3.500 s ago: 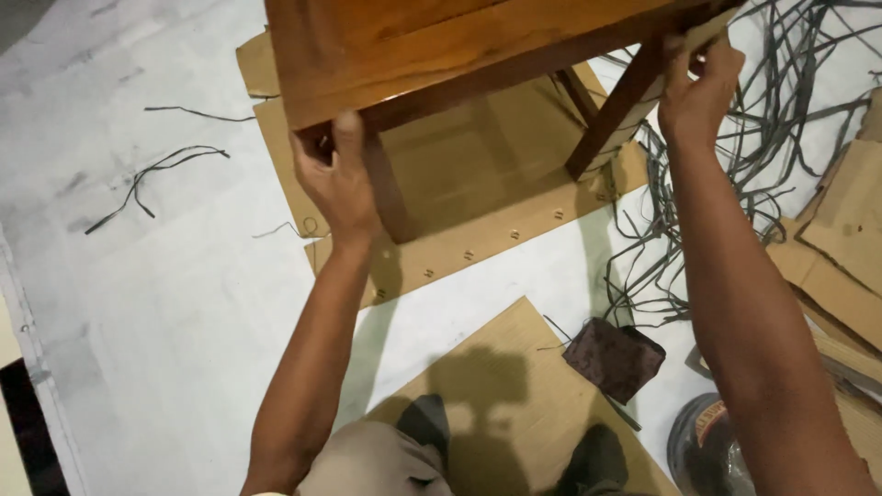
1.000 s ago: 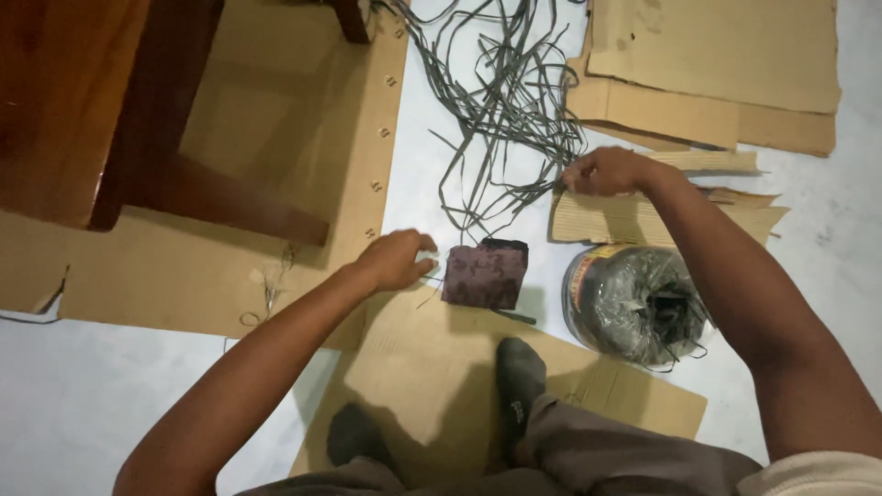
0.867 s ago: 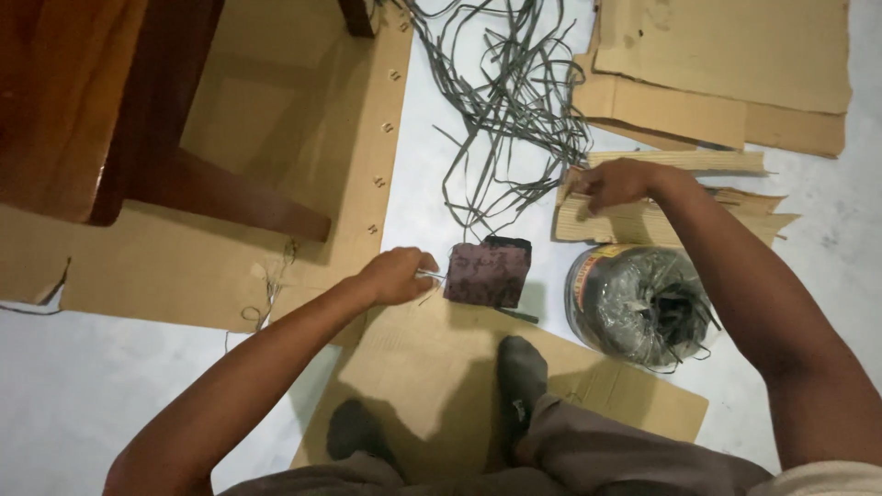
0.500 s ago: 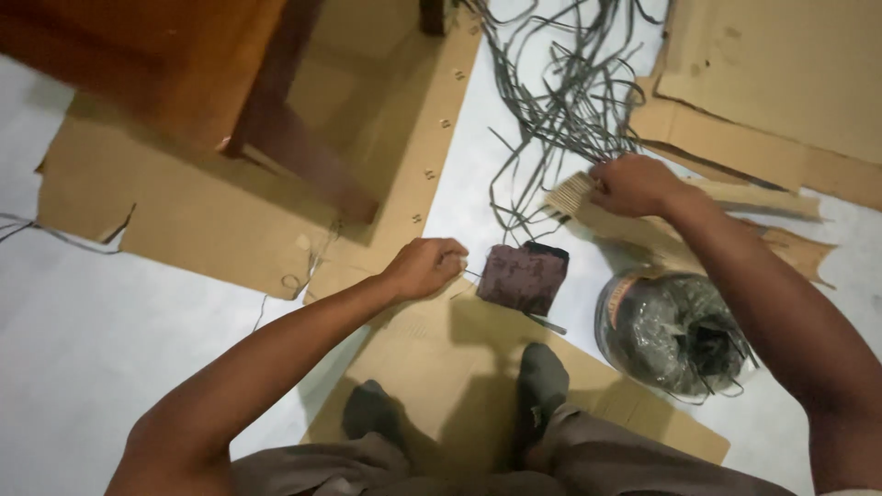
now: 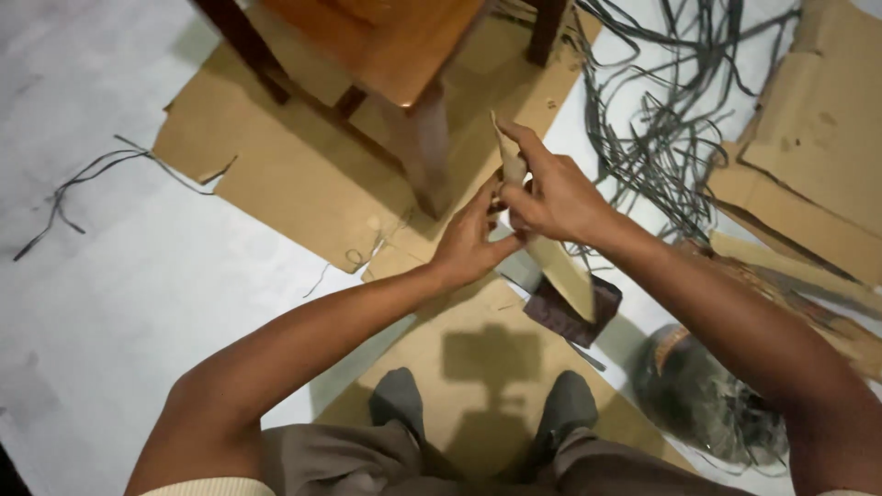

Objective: Secure cardboard protection around wooden table legs using plastic ties.

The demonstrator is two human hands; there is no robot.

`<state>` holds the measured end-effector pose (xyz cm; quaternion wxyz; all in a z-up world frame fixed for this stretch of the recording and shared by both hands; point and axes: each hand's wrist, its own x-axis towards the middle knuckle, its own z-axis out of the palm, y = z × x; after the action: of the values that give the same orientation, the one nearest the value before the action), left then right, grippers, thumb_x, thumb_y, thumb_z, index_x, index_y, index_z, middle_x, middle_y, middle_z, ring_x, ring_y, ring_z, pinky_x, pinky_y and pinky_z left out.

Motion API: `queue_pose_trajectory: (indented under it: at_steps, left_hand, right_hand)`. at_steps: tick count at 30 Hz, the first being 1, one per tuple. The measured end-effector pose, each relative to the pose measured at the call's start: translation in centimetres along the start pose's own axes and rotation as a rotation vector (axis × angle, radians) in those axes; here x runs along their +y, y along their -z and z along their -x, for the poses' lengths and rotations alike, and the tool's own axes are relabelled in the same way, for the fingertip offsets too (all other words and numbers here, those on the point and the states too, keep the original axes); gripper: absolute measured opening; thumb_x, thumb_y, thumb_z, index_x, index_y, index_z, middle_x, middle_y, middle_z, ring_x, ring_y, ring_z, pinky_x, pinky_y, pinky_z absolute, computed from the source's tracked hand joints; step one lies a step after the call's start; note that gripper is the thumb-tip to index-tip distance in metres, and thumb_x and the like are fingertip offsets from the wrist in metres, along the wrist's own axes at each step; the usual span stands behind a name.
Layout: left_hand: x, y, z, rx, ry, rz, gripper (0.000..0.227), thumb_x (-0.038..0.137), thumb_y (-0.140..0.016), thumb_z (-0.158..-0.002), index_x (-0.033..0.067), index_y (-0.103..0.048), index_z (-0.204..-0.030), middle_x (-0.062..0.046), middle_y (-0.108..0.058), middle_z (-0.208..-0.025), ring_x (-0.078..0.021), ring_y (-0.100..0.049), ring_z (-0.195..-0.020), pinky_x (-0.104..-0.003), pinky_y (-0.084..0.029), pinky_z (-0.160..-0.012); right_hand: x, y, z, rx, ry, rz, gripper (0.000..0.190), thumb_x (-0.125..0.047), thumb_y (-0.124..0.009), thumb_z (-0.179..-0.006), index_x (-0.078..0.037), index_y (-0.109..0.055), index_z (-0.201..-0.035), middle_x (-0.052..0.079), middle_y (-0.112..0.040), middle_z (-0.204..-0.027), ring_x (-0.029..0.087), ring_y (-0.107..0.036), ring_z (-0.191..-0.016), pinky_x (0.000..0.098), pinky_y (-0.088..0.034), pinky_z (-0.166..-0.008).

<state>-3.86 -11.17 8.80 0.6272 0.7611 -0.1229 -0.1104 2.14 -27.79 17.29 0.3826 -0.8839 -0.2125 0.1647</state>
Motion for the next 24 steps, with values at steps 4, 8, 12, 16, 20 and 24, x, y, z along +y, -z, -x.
queue_pose_trajectory:
  at_steps: [4,8,12,16,20,24]
  left_hand:
    - [-3.0,0.8,0.7,0.332,-0.107,-0.087,0.014,0.01,-0.065,-0.092,-0.0025,-0.066,-0.086,-0.021,-0.066,-0.073,-0.0343,-0.068,-0.074,-0.041,-0.053,-0.06]
    - [-0.2,3.7,2.0,0.479,-0.065,0.031,0.019,0.019,-0.069,-0.089,0.0095,-0.066,-0.072,-0.003,-0.057,-0.057,-0.0119,-0.057,-0.058,-0.031,-0.045,-0.049]
    - [1.1,6.8,2.0,0.51,-0.146,-0.072,0.013,0.015,-0.066,-0.089,0.0074,-0.067,-0.079,-0.012,-0.063,-0.061,-0.0188,-0.066,-0.059,-0.032,-0.051,-0.053]
    - [-0.1,8.1,1.5,0.523,-0.279,-0.172,0.02,0.009,-0.059,-0.09,0.0018,-0.061,-0.109,-0.025,-0.065,-0.096,-0.0479,-0.066,-0.1,-0.053,-0.055,-0.082]
    - [-0.6,9.3,1.0,0.562,-0.173,-0.135,0.024,0.01,-0.056,-0.095,0.0073,-0.051,-0.118,-0.014,-0.054,-0.106,-0.0348,-0.06,-0.106,-0.054,-0.051,-0.093]
    - [-2.3,9.6,0.3,0.564,-0.166,-0.13,0.042,0.011,-0.06,-0.095,0.0039,-0.04,-0.131,-0.021,-0.046,-0.126,-0.052,-0.05,-0.127,-0.061,-0.05,-0.104]
  right_hand:
    - [-0.4,-1.7,-0.6,0.047,0.16,-0.217,0.079,-0.016,-0.074,-0.091,-0.009,-0.033,-0.158,0.014,-0.072,-0.088,0.027,-0.073,-0.077,0.0384,-0.057,-0.072]
    - [0.9,-1.4,-1.0,0.192,0.223,-0.328,0.068,-0.007,-0.073,-0.098,0.0,-0.038,-0.156,0.015,-0.063,-0.084,0.023,-0.067,-0.071,0.0323,-0.054,-0.066]
    - [2.5,-2.8,-2.7,0.125,0.22,-0.384,0.061,-0.006,-0.075,-0.094,0.008,-0.044,-0.145,0.015,-0.064,-0.081,0.022,-0.066,-0.067,0.0306,-0.054,-0.06]
    - [2.2,-4.5,-4.4,0.07,0.226,-0.455,0.039,-0.006,-0.073,-0.096,0.005,-0.054,-0.129,0.018,-0.067,-0.084,0.023,-0.069,-0.071,0.0313,-0.059,-0.064]
    - [0.9,-5.1,-5.3,0.113,0.187,-0.445,0.033,-0.013,-0.074,-0.099,0.008,-0.053,-0.115,0.023,-0.067,-0.085,0.027,-0.072,-0.073,0.0356,-0.061,-0.064]
    - [1.2,-5.6,-5.6,0.154,0.129,-0.319,0.038,-0.02,-0.073,-0.1,0.004,-0.05,-0.119,0.02,-0.07,-0.085,0.024,-0.07,-0.065,0.0332,-0.058,-0.058]
